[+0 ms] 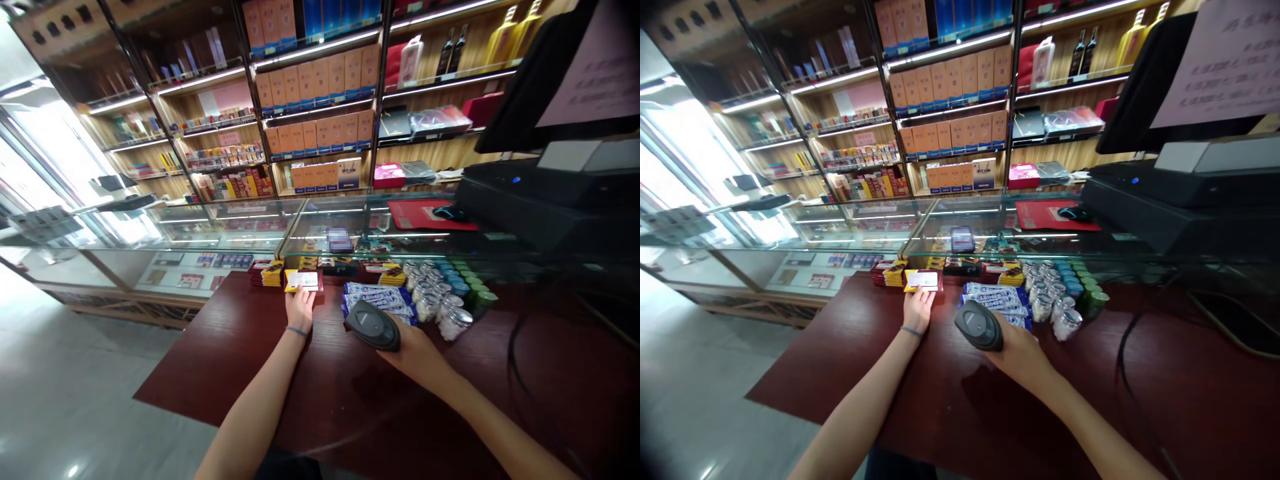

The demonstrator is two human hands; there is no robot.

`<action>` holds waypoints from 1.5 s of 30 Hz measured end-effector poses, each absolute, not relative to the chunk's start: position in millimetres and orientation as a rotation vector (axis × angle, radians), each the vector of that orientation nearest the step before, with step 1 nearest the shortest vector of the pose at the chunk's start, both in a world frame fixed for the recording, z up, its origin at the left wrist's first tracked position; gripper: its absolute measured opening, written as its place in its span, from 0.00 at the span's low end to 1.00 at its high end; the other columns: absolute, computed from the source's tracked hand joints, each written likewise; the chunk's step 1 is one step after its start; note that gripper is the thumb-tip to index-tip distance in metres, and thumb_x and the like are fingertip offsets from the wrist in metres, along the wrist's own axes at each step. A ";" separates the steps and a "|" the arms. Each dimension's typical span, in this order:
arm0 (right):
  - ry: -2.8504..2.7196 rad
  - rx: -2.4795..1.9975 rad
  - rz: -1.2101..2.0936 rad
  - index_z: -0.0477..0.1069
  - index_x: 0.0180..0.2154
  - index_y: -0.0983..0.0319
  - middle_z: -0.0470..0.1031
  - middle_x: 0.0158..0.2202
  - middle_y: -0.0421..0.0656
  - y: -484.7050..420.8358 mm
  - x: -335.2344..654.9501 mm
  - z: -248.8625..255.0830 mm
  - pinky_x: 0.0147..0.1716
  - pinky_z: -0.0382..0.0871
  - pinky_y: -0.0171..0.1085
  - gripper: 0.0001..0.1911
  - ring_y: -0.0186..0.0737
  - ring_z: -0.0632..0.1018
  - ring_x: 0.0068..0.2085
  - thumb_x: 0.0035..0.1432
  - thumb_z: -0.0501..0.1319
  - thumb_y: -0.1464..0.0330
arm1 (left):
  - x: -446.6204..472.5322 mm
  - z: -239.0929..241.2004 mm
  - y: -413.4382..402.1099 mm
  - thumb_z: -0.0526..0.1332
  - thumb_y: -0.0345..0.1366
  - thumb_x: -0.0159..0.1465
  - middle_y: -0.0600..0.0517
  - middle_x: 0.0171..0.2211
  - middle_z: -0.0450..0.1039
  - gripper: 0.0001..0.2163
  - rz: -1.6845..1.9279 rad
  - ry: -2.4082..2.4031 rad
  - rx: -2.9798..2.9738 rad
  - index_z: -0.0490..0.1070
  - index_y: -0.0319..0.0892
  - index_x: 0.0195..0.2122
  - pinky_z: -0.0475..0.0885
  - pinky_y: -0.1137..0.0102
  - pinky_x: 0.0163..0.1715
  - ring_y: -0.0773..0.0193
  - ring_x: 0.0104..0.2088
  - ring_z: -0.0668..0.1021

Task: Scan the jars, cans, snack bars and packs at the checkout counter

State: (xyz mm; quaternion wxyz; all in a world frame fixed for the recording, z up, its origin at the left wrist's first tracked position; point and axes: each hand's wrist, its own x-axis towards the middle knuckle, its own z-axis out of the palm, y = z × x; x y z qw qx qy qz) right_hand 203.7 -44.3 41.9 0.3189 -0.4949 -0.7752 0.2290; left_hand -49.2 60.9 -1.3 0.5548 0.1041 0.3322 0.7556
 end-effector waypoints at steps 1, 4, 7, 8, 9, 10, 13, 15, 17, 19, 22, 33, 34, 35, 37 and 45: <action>-2.039 -1.293 0.599 0.65 0.57 0.55 0.81 0.48 0.46 -44.2 203.6 41.7 0.45 0.74 0.47 0.26 0.54 0.81 0.48 0.57 0.60 0.60 | -49.1 -1.2 61.0 0.57 0.27 0.68 0.49 0.46 0.77 0.06 1.786 0.781 0.247 0.68 0.46 0.42 0.74 0.56 0.54 0.63 0.45 0.81; -2.015 -1.278 0.595 0.67 0.55 0.56 0.81 0.46 0.47 -44.4 203.9 42.4 0.42 0.75 0.45 0.24 0.52 0.82 0.46 0.57 0.59 0.60 | -49.4 -2.9 61.4 0.58 0.27 0.68 0.49 0.46 0.77 0.06 1.793 0.780 0.262 0.68 0.46 0.42 0.74 0.56 0.55 0.63 0.46 0.81; -1.979 -1.281 0.589 0.68 0.49 0.57 0.82 0.41 0.45 -44.5 205.6 42.9 0.38 0.74 0.42 0.19 0.51 0.83 0.41 0.55 0.60 0.61 | -50.0 -5.7 62.1 0.60 0.27 0.66 0.50 0.44 0.77 0.07 1.800 0.785 0.272 0.68 0.46 0.42 0.74 0.57 0.54 0.65 0.44 0.81; -1.966 -1.282 0.591 0.67 0.48 0.56 0.82 0.39 0.45 -44.6 206.1 43.3 0.37 0.74 0.41 0.19 0.50 0.83 0.40 0.54 0.60 0.61 | -50.3 -6.5 62.3 0.61 0.27 0.66 0.51 0.43 0.77 0.08 1.804 0.793 0.268 0.67 0.46 0.42 0.74 0.58 0.53 0.66 0.42 0.81; -1.952 -1.282 0.594 0.67 0.48 0.56 0.82 0.38 0.44 -44.8 206.6 44.0 0.36 0.73 0.40 0.19 0.49 0.83 0.39 0.53 0.61 0.62 | -50.5 -7.0 62.6 0.62 0.26 0.65 0.52 0.41 0.77 0.08 1.807 0.800 0.264 0.67 0.46 0.42 0.75 0.59 0.52 0.67 0.40 0.81; -1.938 -1.282 0.601 0.66 0.49 0.56 0.82 0.38 0.43 -45.0 206.8 45.1 0.35 0.73 0.39 0.20 0.48 0.83 0.38 0.53 0.61 0.63 | -50.7 -7.5 63.0 0.62 0.26 0.65 0.52 0.40 0.77 0.09 1.811 0.805 0.262 0.67 0.46 0.42 0.75 0.60 0.51 0.68 0.39 0.81; -1.898 -1.294 0.631 0.65 0.49 0.55 0.81 0.38 0.42 -45.6 207.0 50.5 0.36 0.72 0.37 0.22 0.47 0.82 0.40 0.52 0.61 0.64 | -50.9 -8.3 63.7 0.64 0.27 0.63 0.53 0.39 0.77 0.10 1.819 0.812 0.280 0.67 0.45 0.41 0.76 0.63 0.47 0.69 0.36 0.80; -1.864 -1.331 0.659 0.65 0.49 0.55 0.81 0.38 0.41 -44.7 207.6 53.9 0.36 0.71 0.37 0.21 0.47 0.82 0.39 0.52 0.61 0.64 | -50.8 -8.8 63.6 0.66 0.28 0.61 0.52 0.37 0.77 0.10 1.814 0.820 0.305 0.67 0.44 0.40 0.76 0.65 0.45 0.69 0.34 0.80; -1.833 -1.386 0.688 0.65 0.48 0.55 0.81 0.37 0.41 -42.4 209.4 55.4 0.35 0.71 0.37 0.20 0.47 0.82 0.40 0.52 0.62 0.63 | -50.6 -9.0 63.0 0.68 0.30 0.59 0.52 0.35 0.77 0.10 1.798 0.833 0.338 0.67 0.42 0.38 0.76 0.68 0.41 0.69 0.32 0.79; -1.813 -1.426 0.698 0.66 0.48 0.55 0.82 0.37 0.42 -39.4 212.4 54.9 0.35 0.72 0.38 0.21 0.49 0.82 0.40 0.52 0.63 0.62 | -50.7 -8.0 62.2 0.69 0.32 0.58 0.51 0.35 0.77 0.11 1.783 0.851 0.392 0.69 0.41 0.38 0.75 0.70 0.37 0.69 0.31 0.79; -1.756 -1.423 0.662 0.66 0.50 0.55 0.82 0.39 0.43 -36.4 216.9 53.7 0.38 0.73 0.39 0.23 0.50 0.82 0.42 0.50 0.63 0.62 | -52.8 -2.3 63.2 0.71 0.36 0.55 0.51 0.35 0.77 0.14 1.809 0.903 0.500 0.72 0.40 0.40 0.74 0.72 0.34 0.68 0.31 0.79; -1.601 -1.319 0.607 0.68 0.49 0.57 0.81 0.41 0.45 -27.4 230.3 49.9 0.41 0.74 0.42 0.23 0.48 0.81 0.42 0.51 0.63 0.57 | -119.3 41.5 78.4 0.64 0.41 0.62 0.49 0.40 0.80 0.11 2.241 1.413 1.150 0.77 0.43 0.44 0.74 0.65 0.48 0.60 0.43 0.81; -1.594 -1.320 0.600 0.68 0.49 0.58 0.81 0.40 0.45 -27.0 231.3 49.5 0.41 0.74 0.42 0.24 0.48 0.81 0.41 0.52 0.63 0.57 | -130.0 45.3 76.7 0.63 0.40 0.63 0.49 0.42 0.80 0.10 2.203 1.490 1.322 0.78 0.44 0.44 0.73 0.64 0.50 0.59 0.45 0.81; -1.592 -1.319 0.585 0.67 0.50 0.58 0.81 0.40 0.45 -26.9 231.9 49.6 0.41 0.74 0.43 0.24 0.48 0.81 0.42 0.52 0.63 0.58 | -140.7 49.0 74.6 0.62 0.39 0.64 0.49 0.44 0.80 0.10 2.147 1.562 1.504 0.78 0.46 0.44 0.72 0.63 0.53 0.58 0.48 0.80; -1.598 -1.326 0.551 0.68 0.49 0.58 0.81 0.39 0.45 -27.5 232.5 51.2 0.41 0.73 0.42 0.24 0.48 0.81 0.42 0.52 0.63 0.58 | -160.4 55.6 70.1 0.62 0.35 0.64 0.48 0.47 0.80 0.09 1.970 1.638 1.827 0.79 0.47 0.43 0.68 0.59 0.59 0.56 0.52 0.78; -1.587 -1.393 0.506 0.69 0.49 0.58 0.82 0.39 0.47 -20.7 239.4 43.5 0.39 0.74 0.43 0.25 0.52 0.81 0.41 0.50 0.63 0.57 | -194.9 56.4 64.7 0.68 0.28 0.56 0.48 0.41 0.80 0.08 1.653 1.596 1.820 0.79 0.51 0.32 0.63 0.60 0.62 0.55 0.51 0.78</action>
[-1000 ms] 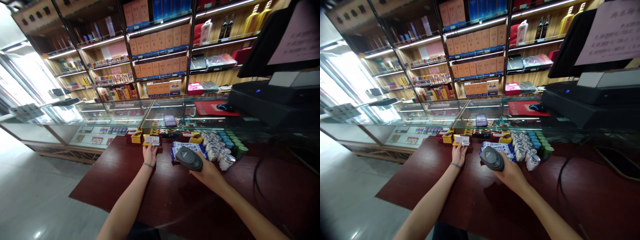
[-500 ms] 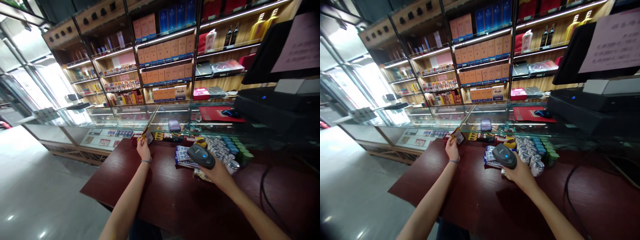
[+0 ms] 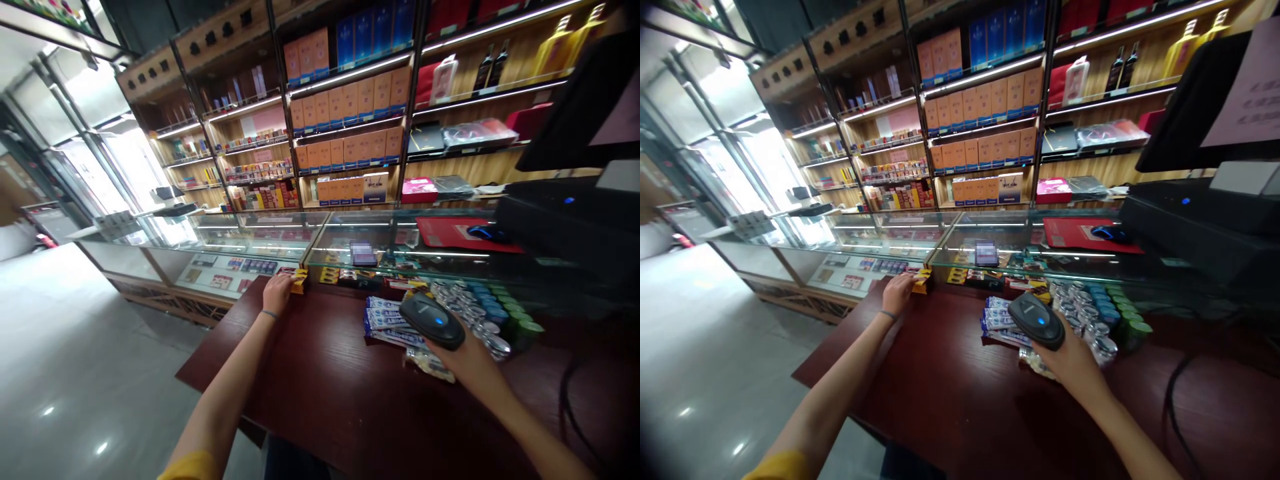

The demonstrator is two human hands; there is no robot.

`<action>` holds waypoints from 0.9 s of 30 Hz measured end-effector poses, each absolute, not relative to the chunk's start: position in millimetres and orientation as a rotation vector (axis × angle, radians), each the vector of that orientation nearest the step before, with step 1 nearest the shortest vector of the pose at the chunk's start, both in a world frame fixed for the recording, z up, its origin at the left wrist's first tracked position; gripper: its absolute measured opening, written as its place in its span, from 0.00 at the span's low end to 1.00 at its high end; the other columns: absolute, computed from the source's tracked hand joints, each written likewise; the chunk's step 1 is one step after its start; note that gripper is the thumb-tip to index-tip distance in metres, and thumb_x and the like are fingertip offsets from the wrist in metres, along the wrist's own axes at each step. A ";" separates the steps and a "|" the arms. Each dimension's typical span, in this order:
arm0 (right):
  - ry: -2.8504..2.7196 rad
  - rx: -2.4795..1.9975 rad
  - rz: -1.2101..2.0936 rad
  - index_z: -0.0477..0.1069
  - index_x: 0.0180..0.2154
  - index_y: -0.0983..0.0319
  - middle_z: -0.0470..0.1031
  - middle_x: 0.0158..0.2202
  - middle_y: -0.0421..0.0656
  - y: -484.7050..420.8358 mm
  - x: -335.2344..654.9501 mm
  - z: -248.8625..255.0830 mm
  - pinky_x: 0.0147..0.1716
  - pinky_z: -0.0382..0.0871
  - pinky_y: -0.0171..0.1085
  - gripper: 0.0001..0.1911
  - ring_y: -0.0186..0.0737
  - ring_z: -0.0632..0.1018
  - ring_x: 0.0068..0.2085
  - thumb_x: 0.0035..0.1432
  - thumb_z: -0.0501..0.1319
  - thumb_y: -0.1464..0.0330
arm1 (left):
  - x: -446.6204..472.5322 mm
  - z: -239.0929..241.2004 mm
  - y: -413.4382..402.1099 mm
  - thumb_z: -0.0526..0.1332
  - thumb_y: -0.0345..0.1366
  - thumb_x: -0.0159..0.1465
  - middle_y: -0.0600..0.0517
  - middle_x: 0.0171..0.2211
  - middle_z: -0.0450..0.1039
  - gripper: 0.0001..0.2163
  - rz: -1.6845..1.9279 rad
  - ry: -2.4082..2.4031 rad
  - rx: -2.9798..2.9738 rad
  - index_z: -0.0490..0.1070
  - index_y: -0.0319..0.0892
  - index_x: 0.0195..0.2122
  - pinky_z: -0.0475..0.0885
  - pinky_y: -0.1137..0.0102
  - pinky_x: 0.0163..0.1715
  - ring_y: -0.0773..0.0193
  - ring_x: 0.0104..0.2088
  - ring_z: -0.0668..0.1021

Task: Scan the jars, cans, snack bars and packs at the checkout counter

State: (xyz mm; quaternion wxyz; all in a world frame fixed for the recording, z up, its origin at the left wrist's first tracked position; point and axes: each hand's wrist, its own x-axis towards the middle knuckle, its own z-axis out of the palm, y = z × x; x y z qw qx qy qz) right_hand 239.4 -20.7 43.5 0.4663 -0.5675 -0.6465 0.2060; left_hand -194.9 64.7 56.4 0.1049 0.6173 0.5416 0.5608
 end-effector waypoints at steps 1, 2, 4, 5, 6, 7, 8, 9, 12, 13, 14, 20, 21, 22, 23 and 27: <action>-1.591 -1.387 0.506 0.69 0.51 0.58 0.82 0.40 0.47 -18.6 241.4 40.1 0.40 0.74 0.44 0.26 0.53 0.81 0.42 0.50 0.64 0.57 | -196.8 54.5 66.3 0.68 0.29 0.57 0.48 0.40 0.80 0.07 1.607 1.607 1.886 0.78 0.51 0.32 0.64 0.62 0.61 0.55 0.50 0.78; -1.593 -1.384 0.505 0.68 0.53 0.59 0.82 0.41 0.48 -16.9 243.3 37.0 0.41 0.74 0.45 0.28 0.53 0.81 0.44 0.50 0.64 0.58 | -198.7 52.8 68.3 0.68 0.30 0.58 0.48 0.40 0.80 0.06 1.564 1.622 1.954 0.78 0.51 0.32 0.66 0.63 0.59 0.56 0.48 0.79; -1.590 -1.388 0.505 0.66 0.56 0.59 0.81 0.43 0.49 -14.8 246.2 32.6 0.45 0.74 0.47 0.31 0.54 0.80 0.46 0.51 0.64 0.58 | -202.1 50.5 73.4 0.69 0.33 0.58 0.49 0.37 0.80 0.04 1.511 1.654 2.027 0.77 0.51 0.30 0.68 0.67 0.55 0.57 0.44 0.80; -1.586 -1.393 0.509 0.65 0.56 0.59 0.81 0.44 0.49 -14.6 247.2 31.7 0.47 0.73 0.47 0.31 0.54 0.80 0.47 0.51 0.65 0.58 | -203.5 50.0 76.3 0.69 0.35 0.58 0.49 0.36 0.79 0.04 1.496 1.680 2.023 0.76 0.50 0.29 0.70 0.68 0.53 0.58 0.43 0.80; -1.581 -1.399 0.513 0.65 0.56 0.59 0.81 0.44 0.50 -14.7 247.9 31.5 0.48 0.73 0.48 0.31 0.54 0.80 0.47 0.52 0.65 0.58 | -204.6 50.0 79.3 0.70 0.36 0.58 0.49 0.34 0.79 0.04 1.479 1.712 2.008 0.76 0.50 0.29 0.70 0.70 0.51 0.58 0.42 0.80; -1.576 -1.402 0.516 0.65 0.56 0.59 0.81 0.45 0.50 -14.9 248.4 31.8 0.49 0.73 0.48 0.31 0.54 0.80 0.48 0.52 0.65 0.58 | -205.3 50.4 82.3 0.69 0.36 0.58 0.50 0.34 0.79 0.04 1.442 1.752 2.003 0.76 0.50 0.29 0.70 0.70 0.50 0.59 0.42 0.80; -1.573 -1.400 0.519 0.65 0.56 0.59 0.81 0.45 0.50 -15.2 248.8 32.4 0.49 0.73 0.48 0.31 0.54 0.80 0.48 0.52 0.65 0.58 | -205.9 51.1 85.4 0.69 0.35 0.59 0.50 0.35 0.79 0.03 1.375 1.799 2.018 0.76 0.50 0.30 0.70 0.70 0.50 0.59 0.43 0.79; -1.572 -1.394 0.516 0.65 0.57 0.59 0.81 0.45 0.50 -15.4 249.1 33.1 0.49 0.73 0.48 0.31 0.54 0.80 0.48 0.52 0.65 0.58 | -206.2 51.8 88.6 0.67 0.34 0.60 0.50 0.37 0.79 0.03 1.285 1.844 2.055 0.76 0.51 0.32 0.70 0.70 0.50 0.59 0.44 0.79; -1.577 -1.382 0.495 0.63 0.58 0.59 0.81 0.44 0.50 -15.2 250.6 34.9 0.47 0.74 0.46 0.33 0.54 0.80 0.47 0.52 0.65 0.58 | -207.3 53.3 97.9 0.65 0.29 0.59 0.49 0.42 0.78 0.08 1.040 1.915 2.209 0.76 0.50 0.38 0.68 0.67 0.54 0.57 0.47 0.78; -1.580 -1.387 0.490 0.63 0.58 0.59 0.81 0.43 0.50 -15.2 251.2 35.4 0.46 0.74 0.45 0.33 0.54 0.80 0.47 0.52 0.66 0.58 | -207.9 53.2 100.7 0.66 0.27 0.58 0.48 0.43 0.78 0.10 1.005 1.917 2.241 0.76 0.50 0.38 0.68 0.66 0.55 0.56 0.48 0.78; -1.581 -1.398 0.487 0.63 0.58 0.60 0.81 0.42 0.50 -15.3 251.6 36.0 0.45 0.75 0.45 0.33 0.54 0.81 0.46 0.52 0.66 0.58 | -208.6 52.6 103.2 0.67 0.27 0.56 0.47 0.44 0.78 0.11 1.000 1.908 2.256 0.76 0.49 0.38 0.68 0.65 0.55 0.55 0.48 0.78; -1.590 -1.413 0.496 0.68 0.51 0.58 0.82 0.40 0.47 -19.6 250.7 41.6 0.35 0.75 0.42 0.25 0.50 0.81 0.39 0.51 0.65 0.58 | -214.9 48.3 109.8 0.69 0.26 0.52 0.47 0.44 0.77 0.15 1.032 1.808 2.252 0.76 0.48 0.39 0.68 0.62 0.56 0.53 0.49 0.77; -1.591 -1.418 0.502 0.68 0.50 0.58 0.82 0.40 0.47 -19.8 250.5 42.5 0.34 0.74 0.41 0.24 0.49 0.81 0.38 0.51 0.65 0.59 | -215.6 49.3 110.6 0.69 0.26 0.51 0.47 0.45 0.78 0.15 1.014 1.796 2.252 0.76 0.48 0.40 0.68 0.62 0.56 0.53 0.49 0.77; -1.593 -1.420 0.507 0.68 0.49 0.58 0.82 0.40 0.47 -19.6 250.4 43.4 0.34 0.74 0.41 0.23 0.49 0.81 0.38 0.51 0.65 0.59 | -216.0 51.0 111.7 0.70 0.26 0.51 0.47 0.44 0.78 0.16 1.008 1.786 2.236 0.76 0.48 0.40 0.69 0.62 0.55 0.53 0.49 0.77; -1.592 -1.418 0.506 0.68 0.48 0.58 0.81 0.40 0.47 -19.1 250.7 44.4 0.35 0.74 0.42 0.23 0.49 0.81 0.38 0.51 0.64 0.59 | -216.0 53.2 113.1 0.70 0.26 0.50 0.47 0.43 0.78 0.16 1.025 1.773 2.201 0.77 0.48 0.39 0.69 0.62 0.54 0.52 0.48 0.78; -1.555 -1.374 0.465 0.68 0.50 0.58 0.81 0.41 0.47 -17.1 255.5 52.1 0.41 0.75 0.44 0.25 0.50 0.81 0.42 0.50 0.65 0.59 | -210.9 62.2 118.7 0.74 0.30 0.46 0.48 0.35 0.79 0.12 1.182 1.718 2.006 0.77 0.47 0.31 0.71 0.61 0.51 0.52 0.43 0.79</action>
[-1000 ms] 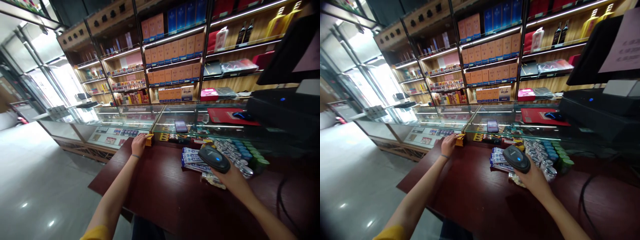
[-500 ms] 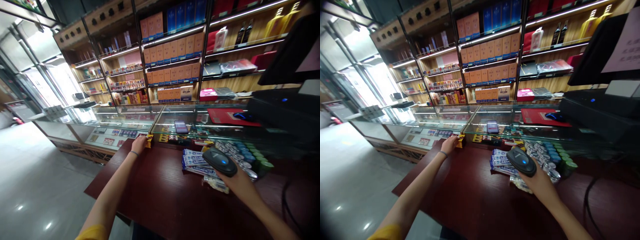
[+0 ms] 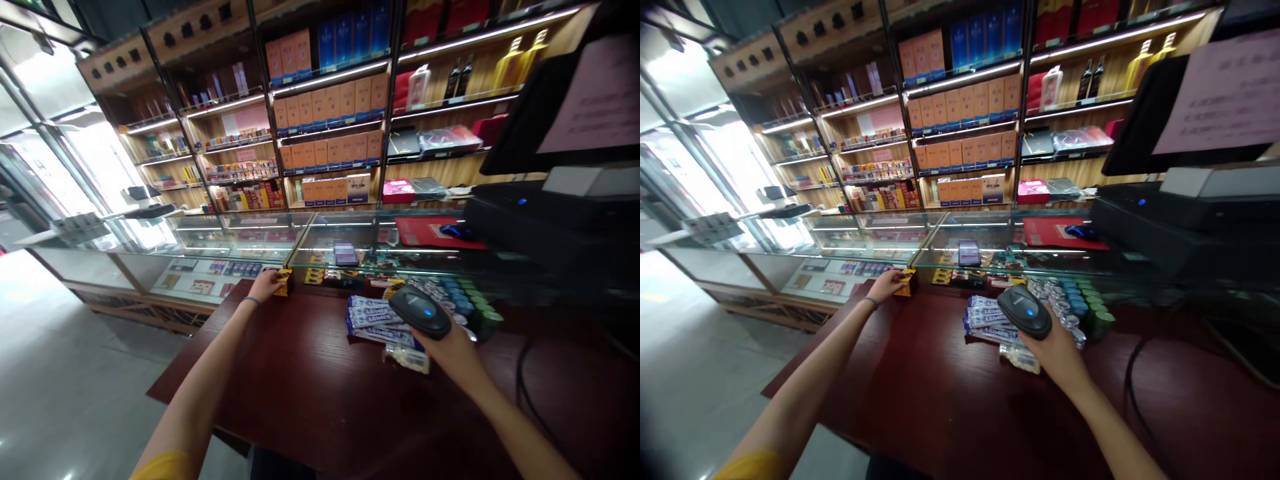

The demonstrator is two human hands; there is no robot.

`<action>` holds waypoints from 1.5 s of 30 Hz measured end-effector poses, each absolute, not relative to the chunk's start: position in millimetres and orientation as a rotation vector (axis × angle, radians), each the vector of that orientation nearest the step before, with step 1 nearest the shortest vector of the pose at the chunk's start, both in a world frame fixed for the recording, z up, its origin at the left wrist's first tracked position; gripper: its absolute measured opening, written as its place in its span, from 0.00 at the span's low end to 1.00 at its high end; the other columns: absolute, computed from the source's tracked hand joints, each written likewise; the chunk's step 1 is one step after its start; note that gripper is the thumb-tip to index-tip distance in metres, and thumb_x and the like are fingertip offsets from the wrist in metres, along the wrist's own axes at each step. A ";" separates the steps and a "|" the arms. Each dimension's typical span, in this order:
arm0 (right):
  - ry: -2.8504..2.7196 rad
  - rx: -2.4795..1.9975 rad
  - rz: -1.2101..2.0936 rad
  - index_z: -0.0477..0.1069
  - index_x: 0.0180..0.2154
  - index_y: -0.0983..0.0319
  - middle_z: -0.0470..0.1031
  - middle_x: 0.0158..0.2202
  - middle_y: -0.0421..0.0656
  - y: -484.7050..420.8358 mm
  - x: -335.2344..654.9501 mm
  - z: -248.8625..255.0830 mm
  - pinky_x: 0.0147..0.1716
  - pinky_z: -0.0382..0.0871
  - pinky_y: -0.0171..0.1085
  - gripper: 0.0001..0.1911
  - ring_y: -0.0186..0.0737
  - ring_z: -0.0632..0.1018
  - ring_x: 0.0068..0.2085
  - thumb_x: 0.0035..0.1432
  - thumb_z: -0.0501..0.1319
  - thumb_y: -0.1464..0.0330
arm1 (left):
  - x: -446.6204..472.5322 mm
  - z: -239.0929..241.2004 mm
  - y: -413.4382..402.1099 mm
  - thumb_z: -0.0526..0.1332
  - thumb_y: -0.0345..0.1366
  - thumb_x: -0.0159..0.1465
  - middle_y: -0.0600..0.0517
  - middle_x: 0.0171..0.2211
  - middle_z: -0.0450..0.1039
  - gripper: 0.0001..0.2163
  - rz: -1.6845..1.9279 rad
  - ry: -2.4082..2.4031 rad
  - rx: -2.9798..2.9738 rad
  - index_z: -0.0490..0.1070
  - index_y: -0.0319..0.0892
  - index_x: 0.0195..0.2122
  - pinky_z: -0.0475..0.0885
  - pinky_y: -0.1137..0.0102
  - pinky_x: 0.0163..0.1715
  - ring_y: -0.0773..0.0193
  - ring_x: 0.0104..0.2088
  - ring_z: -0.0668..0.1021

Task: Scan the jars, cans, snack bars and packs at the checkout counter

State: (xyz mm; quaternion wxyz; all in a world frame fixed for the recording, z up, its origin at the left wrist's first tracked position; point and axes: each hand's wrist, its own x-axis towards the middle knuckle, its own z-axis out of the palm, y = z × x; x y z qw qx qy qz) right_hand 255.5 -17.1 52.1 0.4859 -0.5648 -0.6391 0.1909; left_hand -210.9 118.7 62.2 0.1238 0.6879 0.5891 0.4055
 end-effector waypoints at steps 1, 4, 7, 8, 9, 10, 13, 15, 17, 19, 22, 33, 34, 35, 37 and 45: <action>-1.546 -1.390 0.460 0.67 0.51 0.59 0.81 0.40 0.46 -17.1 257.8 55.3 0.40 0.75 0.44 0.26 0.51 0.82 0.42 0.50 0.65 0.59 | -207.3 63.2 119.1 0.74 0.31 0.47 0.48 0.35 0.79 0.11 1.240 1.721 1.984 0.77 0.46 0.31 0.70 0.60 0.51 0.51 0.43 0.78; -1.501 -1.449 0.394 0.68 0.51 0.60 0.81 0.36 0.47 -18.3 266.5 66.6 0.34 0.75 0.43 0.27 0.52 0.82 0.39 0.51 0.64 0.57 | -185.9 63.3 116.4 0.70 0.35 0.53 0.47 0.39 0.78 0.10 1.404 1.786 2.040 0.77 0.46 0.37 0.67 0.57 0.56 0.49 0.48 0.76; -1.442 -1.495 0.360 0.68 0.50 0.61 0.81 0.35 0.49 -18.9 277.0 77.8 0.31 0.73 0.42 0.25 0.52 0.82 0.37 0.53 0.63 0.55 | -144.5 64.7 110.3 0.64 0.36 0.61 0.45 0.45 0.76 0.10 1.498 1.698 2.179 0.75 0.46 0.44 0.67 0.56 0.56 0.50 0.50 0.75; -1.425 -1.514 0.353 0.69 0.49 0.60 0.81 0.35 0.49 -18.8 280.5 81.2 0.31 0.73 0.42 0.25 0.52 0.82 0.37 0.53 0.63 0.55 | -126.6 66.2 108.2 0.63 0.35 0.62 0.44 0.45 0.75 0.10 1.516 1.612 2.212 0.75 0.46 0.46 0.67 0.56 0.56 0.50 0.50 0.75; -1.410 -1.526 0.341 0.69 0.48 0.60 0.81 0.35 0.49 -18.7 283.8 84.4 0.30 0.73 0.42 0.24 0.53 0.82 0.37 0.52 0.63 0.55 | -107.1 67.9 106.2 0.63 0.35 0.62 0.44 0.45 0.75 0.11 1.529 1.508 2.238 0.75 0.46 0.46 0.68 0.56 0.56 0.50 0.50 0.75; -1.393 -1.535 0.327 0.70 0.47 0.60 0.81 0.35 0.49 -18.6 286.8 87.3 0.30 0.73 0.42 0.23 0.53 0.82 0.38 0.52 0.63 0.55 | -86.7 69.8 104.4 0.64 0.34 0.62 0.45 0.44 0.75 0.10 1.528 1.397 2.241 0.75 0.47 0.45 0.68 0.56 0.57 0.50 0.50 0.76; -1.324 -1.544 0.321 0.70 0.45 0.61 0.81 0.33 0.49 -19.1 293.9 94.6 0.28 0.72 0.41 0.23 0.52 0.82 0.34 0.50 0.63 0.54 | -25.6 73.5 100.3 0.69 0.31 0.56 0.46 0.42 0.76 0.11 1.517 1.101 2.094 0.77 0.48 0.41 0.66 0.57 0.60 0.50 0.50 0.76; -1.281 -1.554 0.370 0.70 0.45 0.61 0.81 0.31 0.48 -19.8 297.6 97.2 0.25 0.71 0.41 0.23 0.50 0.81 0.29 0.50 0.63 0.55 | 10.0 72.4 98.7 0.72 0.26 0.49 0.46 0.43 0.77 0.15 1.495 0.977 1.849 0.78 0.48 0.37 0.64 0.56 0.62 0.50 0.51 0.76; -1.254 -1.543 0.410 0.70 0.44 0.60 0.81 0.31 0.47 -19.6 301.6 97.3 0.22 0.70 0.39 0.21 0.48 0.80 0.27 0.51 0.63 0.56 | 39.0 68.5 98.3 0.73 0.23 0.45 0.46 0.43 0.77 0.18 1.460 0.886 1.719 0.78 0.49 0.35 0.62 0.56 0.63 0.49 0.52 0.76; -1.248 -1.509 0.401 0.70 0.44 0.60 0.81 0.32 0.48 -18.0 306.1 94.9 0.22 0.70 0.39 0.20 0.48 0.80 0.28 0.52 0.63 0.56 | 61.3 63.2 99.6 0.72 0.21 0.45 0.46 0.44 0.77 0.20 1.436 0.819 1.727 0.79 0.49 0.36 0.61 0.56 0.64 0.49 0.53 0.76; -1.271 -1.478 0.351 0.70 0.44 0.59 0.82 0.33 0.48 -14.4 312.2 89.8 0.27 0.73 0.41 0.19 0.49 0.81 0.31 0.53 0.63 0.57 | 83.9 55.8 104.5 0.71 0.20 0.45 0.45 0.44 0.77 0.21 1.404 0.771 1.757 0.80 0.49 0.38 0.59 0.56 0.65 0.49 0.52 0.75; -1.268 -1.435 0.347 0.70 0.44 0.58 0.81 0.36 0.49 -16.8 308.8 94.6 0.37 0.76 0.45 0.18 0.54 0.81 0.43 0.53 0.62 0.57 | 104.2 38.1 119.7 0.70 0.17 0.44 0.48 0.24 0.73 0.15 1.343 0.900 1.706 0.73 0.47 0.21 0.62 0.59 0.62 0.52 0.40 0.78; -1.264 -1.435 0.356 0.70 0.44 0.58 0.81 0.35 0.49 -17.1 308.5 94.6 0.37 0.76 0.45 0.18 0.54 0.81 0.43 0.53 0.62 0.57 | 103.6 39.5 119.5 0.70 0.17 0.45 0.48 0.24 0.72 0.15 1.338 0.907 1.632 0.73 0.47 0.21 0.61 0.59 0.62 0.52 0.41 0.79; -1.260 -1.436 0.359 0.70 0.44 0.58 0.81 0.35 0.49 -17.2 308.2 94.6 0.37 0.76 0.45 0.18 0.54 0.81 0.42 0.53 0.62 0.57 | 102.4 41.7 119.1 0.69 0.16 0.46 0.48 0.23 0.72 0.15 1.331 0.917 1.548 0.73 0.47 0.21 0.62 0.59 0.62 0.52 0.42 0.79; -1.260 -1.446 0.351 0.70 0.44 0.58 0.81 0.35 0.49 -17.2 307.7 94.5 0.36 0.75 0.45 0.18 0.54 0.81 0.42 0.53 0.62 0.57 | 97.7 48.0 117.4 0.69 0.17 0.48 0.48 0.23 0.72 0.14 1.304 0.948 1.482 0.73 0.46 0.23 0.64 0.59 0.60 0.52 0.43 0.79; -1.267 -1.471 0.362 0.70 0.43 0.59 0.80 0.33 0.47 -19.0 299.9 95.3 0.31 0.73 0.43 0.20 0.52 0.81 0.37 0.50 0.63 0.56 | 44.1 64.2 89.0 0.58 0.33 0.67 0.47 0.46 0.78 0.10 1.370 1.291 2.232 0.74 0.47 0.48 0.69 0.60 0.54 0.54 0.49 0.78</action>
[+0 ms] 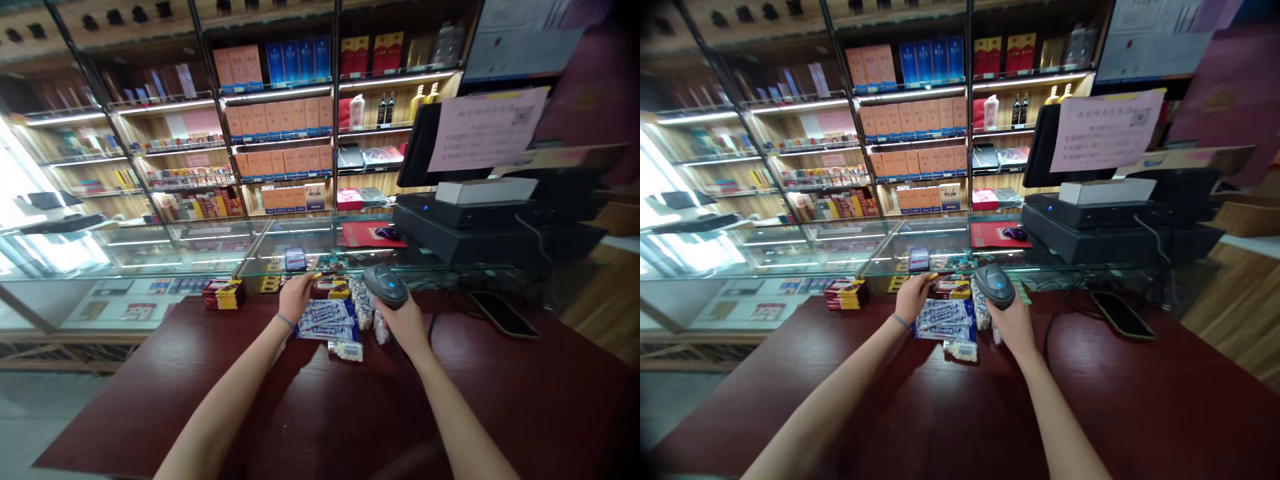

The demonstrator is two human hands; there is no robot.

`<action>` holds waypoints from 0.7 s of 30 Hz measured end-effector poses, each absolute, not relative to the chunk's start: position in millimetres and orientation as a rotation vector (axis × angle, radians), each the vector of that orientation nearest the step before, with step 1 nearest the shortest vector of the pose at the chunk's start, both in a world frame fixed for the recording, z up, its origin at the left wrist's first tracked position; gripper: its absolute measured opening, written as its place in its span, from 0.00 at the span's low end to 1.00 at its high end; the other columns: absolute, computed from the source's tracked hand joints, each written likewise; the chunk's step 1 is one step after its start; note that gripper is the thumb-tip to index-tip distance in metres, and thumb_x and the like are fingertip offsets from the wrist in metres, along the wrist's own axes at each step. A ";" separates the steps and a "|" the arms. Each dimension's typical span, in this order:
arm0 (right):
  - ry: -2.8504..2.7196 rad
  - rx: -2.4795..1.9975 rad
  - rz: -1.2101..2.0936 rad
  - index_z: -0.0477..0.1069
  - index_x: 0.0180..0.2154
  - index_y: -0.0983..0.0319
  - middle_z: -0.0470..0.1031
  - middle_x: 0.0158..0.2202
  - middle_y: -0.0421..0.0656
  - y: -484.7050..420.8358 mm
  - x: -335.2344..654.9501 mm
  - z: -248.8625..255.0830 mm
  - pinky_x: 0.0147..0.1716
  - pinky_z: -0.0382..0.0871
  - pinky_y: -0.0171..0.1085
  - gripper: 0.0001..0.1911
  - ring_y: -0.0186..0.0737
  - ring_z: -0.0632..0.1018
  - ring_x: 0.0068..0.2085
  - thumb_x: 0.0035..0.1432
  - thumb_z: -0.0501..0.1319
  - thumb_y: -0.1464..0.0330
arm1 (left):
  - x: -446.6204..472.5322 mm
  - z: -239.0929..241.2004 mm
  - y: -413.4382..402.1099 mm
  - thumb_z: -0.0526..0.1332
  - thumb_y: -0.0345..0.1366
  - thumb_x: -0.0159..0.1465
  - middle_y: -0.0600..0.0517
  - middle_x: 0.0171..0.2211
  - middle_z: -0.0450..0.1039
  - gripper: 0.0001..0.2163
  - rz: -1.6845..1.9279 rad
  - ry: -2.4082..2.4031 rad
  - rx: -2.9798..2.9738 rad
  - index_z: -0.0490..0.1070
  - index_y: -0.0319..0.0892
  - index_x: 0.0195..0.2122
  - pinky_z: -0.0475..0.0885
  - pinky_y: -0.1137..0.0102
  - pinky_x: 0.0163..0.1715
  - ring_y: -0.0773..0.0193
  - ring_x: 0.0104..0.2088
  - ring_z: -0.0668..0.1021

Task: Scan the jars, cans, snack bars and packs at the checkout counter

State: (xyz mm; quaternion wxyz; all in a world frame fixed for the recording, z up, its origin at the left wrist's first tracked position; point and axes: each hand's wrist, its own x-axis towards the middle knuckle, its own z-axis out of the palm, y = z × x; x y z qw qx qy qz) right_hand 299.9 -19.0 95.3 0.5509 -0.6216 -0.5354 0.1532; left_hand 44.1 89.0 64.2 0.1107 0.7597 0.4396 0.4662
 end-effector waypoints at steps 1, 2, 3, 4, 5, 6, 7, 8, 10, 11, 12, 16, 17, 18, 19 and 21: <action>-1.269 -1.484 0.376 0.69 0.43 0.59 0.80 0.31 0.46 -18.9 298.6 94.2 0.30 0.72 0.42 0.21 0.51 0.81 0.33 0.50 0.63 0.56 | 34.7 62.3 84.9 0.57 0.35 0.68 0.47 0.47 0.78 0.10 1.456 1.308 2.142 0.73 0.47 0.48 0.70 0.62 0.52 0.55 0.49 0.78; -1.270 -1.496 0.396 0.69 0.44 0.59 0.79 0.29 0.44 -18.8 297.2 92.8 0.28 0.71 0.42 0.22 0.49 0.80 0.29 0.50 0.64 0.56 | 25.2 59.2 81.4 0.57 0.36 0.68 0.48 0.46 0.78 0.09 1.544 1.300 2.015 0.72 0.46 0.48 0.71 0.63 0.50 0.56 0.48 0.79; -1.270 -1.503 0.418 0.68 0.45 0.59 0.78 0.27 0.43 -18.6 295.6 91.1 0.26 0.70 0.41 0.22 0.47 0.78 0.26 0.50 0.64 0.56 | 15.7 55.0 78.4 0.58 0.37 0.68 0.48 0.45 0.79 0.08 1.623 1.273 1.865 0.72 0.46 0.47 0.72 0.64 0.49 0.57 0.47 0.79; -1.272 -1.501 0.442 0.68 0.45 0.58 0.77 0.26 0.41 -18.5 293.9 89.2 0.25 0.69 0.41 0.23 0.45 0.77 0.23 0.50 0.64 0.55 | 6.5 49.8 75.9 0.60 0.39 0.67 0.49 0.43 0.79 0.08 1.686 1.236 1.697 0.71 0.45 0.45 0.73 0.65 0.47 0.58 0.45 0.80; -1.278 -1.492 0.457 0.67 0.46 0.58 0.77 0.25 0.40 -18.6 292.0 87.4 0.24 0.69 0.40 0.23 0.44 0.75 0.21 0.51 0.64 0.55 | -2.3 43.7 73.8 0.62 0.41 0.65 0.49 0.41 0.79 0.09 1.730 1.192 1.522 0.70 0.44 0.43 0.74 0.66 0.45 0.59 0.44 0.80; -1.288 -1.480 0.469 0.66 0.46 0.57 0.76 0.24 0.39 -18.9 289.8 85.6 0.23 0.68 0.40 0.22 0.42 0.74 0.19 0.51 0.64 0.56 | -10.4 37.0 72.0 0.64 0.42 0.63 0.49 0.40 0.78 0.11 1.757 1.143 1.350 0.70 0.44 0.42 0.75 0.66 0.43 0.59 0.42 0.80; -1.302 -1.472 0.482 0.66 0.46 0.57 0.76 0.24 0.38 -19.4 287.3 84.0 0.23 0.68 0.39 0.21 0.41 0.73 0.18 0.52 0.64 0.56 | -17.5 29.8 70.5 0.66 0.43 0.61 0.49 0.41 0.78 0.13 1.773 1.090 1.189 0.69 0.43 0.42 0.76 0.66 0.42 0.60 0.41 0.80; -1.315 -1.469 0.493 0.66 0.45 0.57 0.75 0.23 0.38 -20.2 284.6 82.7 0.22 0.67 0.39 0.21 0.41 0.72 0.17 0.52 0.64 0.56 | -23.7 22.7 69.2 0.68 0.43 0.59 0.49 0.41 0.78 0.15 1.778 1.035 1.043 0.68 0.43 0.43 0.76 0.66 0.41 0.60 0.41 0.80; -1.340 -1.484 0.511 0.65 0.45 0.56 0.75 0.23 0.37 -22.2 278.5 80.2 0.21 0.67 0.38 0.20 0.40 0.71 0.16 0.53 0.64 0.55 | -33.0 9.6 67.5 0.71 0.40 0.56 0.49 0.42 0.77 0.18 1.780 0.941 0.804 0.68 0.43 0.44 0.77 0.64 0.41 0.61 0.40 0.80; -1.354 -1.495 0.503 0.65 0.45 0.56 0.76 0.23 0.38 -23.1 275.3 79.0 0.21 0.67 0.38 0.21 0.40 0.72 0.17 0.53 0.64 0.55 | -36.3 4.3 67.2 0.71 0.39 0.56 0.49 0.42 0.77 0.18 1.779 0.915 0.708 0.68 0.43 0.43 0.77 0.63 0.42 0.62 0.39 0.80; -1.372 -1.502 0.484 0.65 0.45 0.56 0.77 0.25 0.39 -24.0 272.0 77.5 0.22 0.67 0.38 0.21 0.42 0.74 0.19 0.52 0.65 0.55 | -38.8 0.1 67.3 0.72 0.36 0.56 0.49 0.41 0.77 0.17 1.776 0.903 0.623 0.68 0.42 0.42 0.77 0.62 0.43 0.64 0.38 0.80; -1.491 -1.456 0.423 0.66 0.47 0.56 0.80 0.34 0.44 -25.5 258.1 67.8 0.29 0.72 0.39 0.23 0.48 0.81 0.33 0.51 0.65 0.55 | -43.6 -5.9 69.7 0.69 0.31 0.58 0.50 0.40 0.77 0.13 1.759 0.881 0.454 0.68 0.43 0.41 0.77 0.62 0.46 0.66 0.37 0.80; -1.525 -1.434 0.439 0.66 0.48 0.56 0.81 0.35 0.44 -25.9 254.2 64.6 0.32 0.73 0.40 0.23 0.48 0.82 0.35 0.52 0.65 0.56 | -43.8 -5.8 70.1 0.69 0.30 0.59 0.50 0.41 0.77 0.12 1.762 0.874 0.449 0.69 0.43 0.42 0.77 0.62 0.46 0.66 0.37 0.80; -1.560 -1.418 0.461 0.65 0.48 0.56 0.81 0.37 0.44 -26.6 249.9 61.4 0.34 0.74 0.40 0.23 0.48 0.82 0.37 0.52 0.65 0.57 | -43.9 -5.4 70.2 0.68 0.30 0.59 0.50 0.41 0.77 0.12 1.765 0.869 0.449 0.69 0.43 0.42 0.77 0.61 0.46 0.67 0.37 0.80; -1.599 -1.409 0.485 0.65 0.49 0.56 0.81 0.38 0.44 -27.7 245.5 58.4 0.36 0.74 0.41 0.23 0.48 0.82 0.38 0.52 0.65 0.58 | -43.8 -5.1 70.1 0.68 0.30 0.59 0.50 0.41 0.77 0.12 1.767 0.866 0.449 0.69 0.43 0.42 0.77 0.61 0.47 0.67 0.37 0.81; -1.689 -1.412 0.530 0.65 0.50 0.56 0.81 0.39 0.44 -31.4 236.2 53.6 0.39 0.74 0.41 0.24 0.48 0.82 0.39 0.52 0.64 0.60 | -43.4 -4.8 69.4 0.68 0.30 0.59 0.50 0.42 0.77 0.13 1.766 0.866 0.446 0.69 0.43 0.43 0.77 0.59 0.48 0.66 0.37 0.81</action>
